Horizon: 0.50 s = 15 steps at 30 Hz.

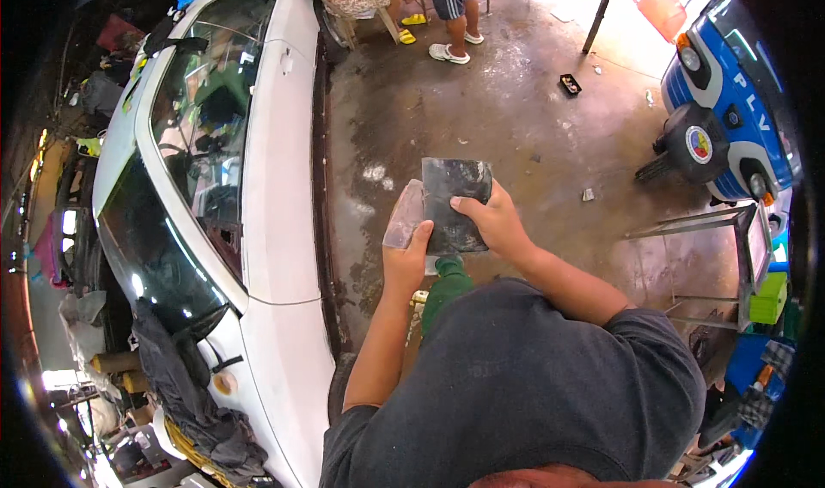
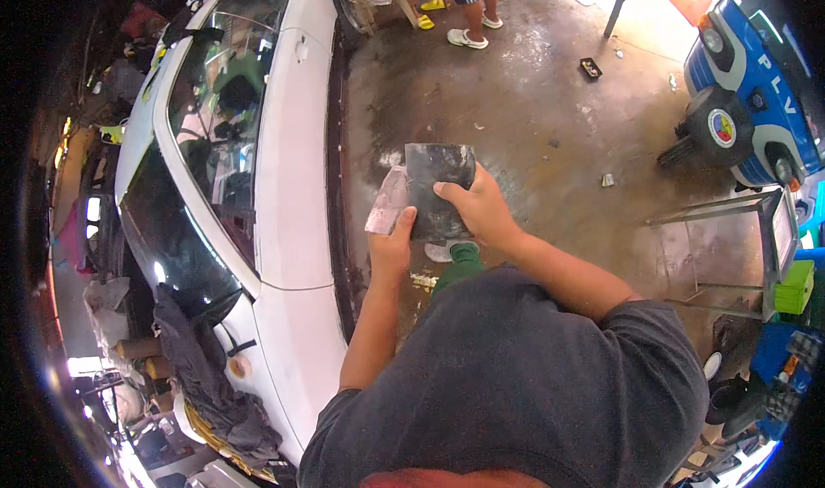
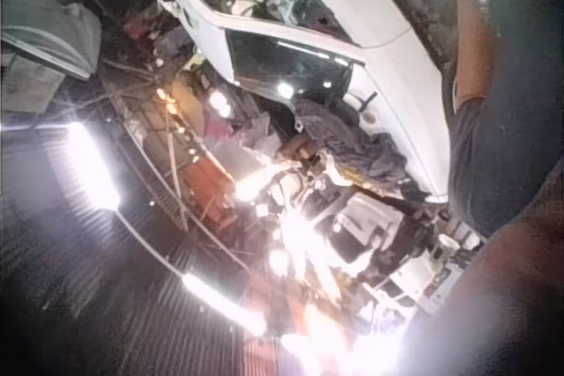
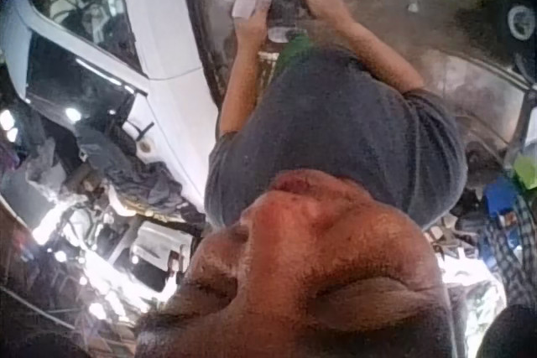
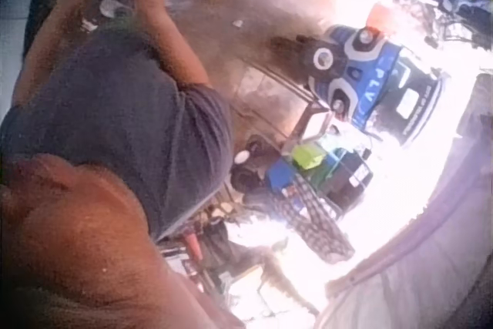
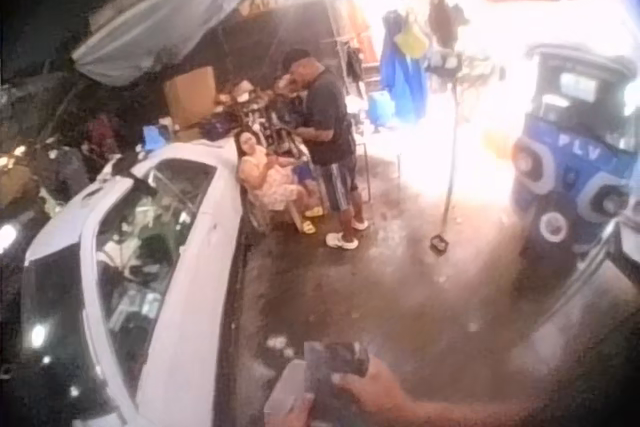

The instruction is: The person rubs two metal plates together by hand and then wipes one of the plates with a cloth while standing in a garage area.

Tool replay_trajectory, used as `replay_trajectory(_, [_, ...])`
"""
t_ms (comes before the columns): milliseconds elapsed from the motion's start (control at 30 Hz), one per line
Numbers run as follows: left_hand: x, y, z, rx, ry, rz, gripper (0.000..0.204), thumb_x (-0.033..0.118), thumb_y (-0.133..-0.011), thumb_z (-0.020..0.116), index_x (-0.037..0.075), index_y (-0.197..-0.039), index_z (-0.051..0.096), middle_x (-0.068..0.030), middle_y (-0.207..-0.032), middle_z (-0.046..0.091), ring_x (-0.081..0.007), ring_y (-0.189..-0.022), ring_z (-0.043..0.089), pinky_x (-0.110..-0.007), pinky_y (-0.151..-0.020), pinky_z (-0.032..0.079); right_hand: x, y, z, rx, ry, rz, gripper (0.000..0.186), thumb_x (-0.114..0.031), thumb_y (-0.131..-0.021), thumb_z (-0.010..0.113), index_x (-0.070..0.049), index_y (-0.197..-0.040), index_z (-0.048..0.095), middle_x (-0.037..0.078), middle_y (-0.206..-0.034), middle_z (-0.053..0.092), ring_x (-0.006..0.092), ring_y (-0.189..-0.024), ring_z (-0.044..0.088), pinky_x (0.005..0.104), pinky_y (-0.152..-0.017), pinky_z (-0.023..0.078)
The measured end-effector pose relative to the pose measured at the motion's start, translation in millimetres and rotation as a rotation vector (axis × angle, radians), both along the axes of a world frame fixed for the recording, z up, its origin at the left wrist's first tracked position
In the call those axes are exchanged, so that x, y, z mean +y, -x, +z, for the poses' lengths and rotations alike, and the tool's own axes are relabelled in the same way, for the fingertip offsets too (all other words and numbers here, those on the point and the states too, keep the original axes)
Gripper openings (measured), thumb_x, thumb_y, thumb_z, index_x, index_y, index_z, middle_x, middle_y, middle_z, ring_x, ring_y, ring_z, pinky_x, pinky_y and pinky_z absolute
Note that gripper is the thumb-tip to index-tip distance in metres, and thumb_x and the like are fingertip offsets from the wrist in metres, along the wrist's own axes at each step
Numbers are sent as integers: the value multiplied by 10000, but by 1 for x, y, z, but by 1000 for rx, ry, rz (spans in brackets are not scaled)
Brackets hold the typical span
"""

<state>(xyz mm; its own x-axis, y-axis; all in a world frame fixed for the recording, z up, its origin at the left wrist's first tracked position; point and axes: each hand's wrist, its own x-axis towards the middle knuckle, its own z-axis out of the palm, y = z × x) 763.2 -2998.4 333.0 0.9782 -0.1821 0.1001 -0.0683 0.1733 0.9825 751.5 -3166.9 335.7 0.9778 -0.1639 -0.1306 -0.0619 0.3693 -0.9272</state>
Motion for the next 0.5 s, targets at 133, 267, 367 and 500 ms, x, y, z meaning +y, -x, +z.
replay_trajectory(133, [10,-41,9,-124,-200,-28,511,34,-955,596,-40,-1439,451,-135,-1418,534,-203,-1291,501,-333,-1081,382,6,-42,6,-18,253,-31,302,-123,-856,672,19,-1116,610,62,-999,682,137,-902,619,327,-834,502])
replay_trajectory(267, [29,-86,8,20,-44,-72,535,18,-947,583,-36,-1456,429,-136,-1416,534,-201,-1293,501,-336,-1091,381,21,-91,24,-30,282,90,274,-101,-869,659,12,-1115,618,72,-990,687,129,-907,609,320,-831,499])
replay_trajectory(367, [51,-124,1,121,-39,-67,547,25,-939,597,-31,-1456,428,-126,-1367,565,-191,-1244,532,-328,-1065,404,38,-129,25,-46,348,130,269,-117,-876,662,4,-1114,625,87,-979,696,123,-905,606,321,-834,500])
replay_trajectory(500, [82,-167,7,150,-67,-43,559,44,-932,619,-34,-1452,430,-121,-1326,591,-185,-1200,555,-324,-1039,427,63,-182,24,-78,431,222,275,-128,-886,663,1,-1126,626,87,-981,704,121,-914,615,324,-836,503])
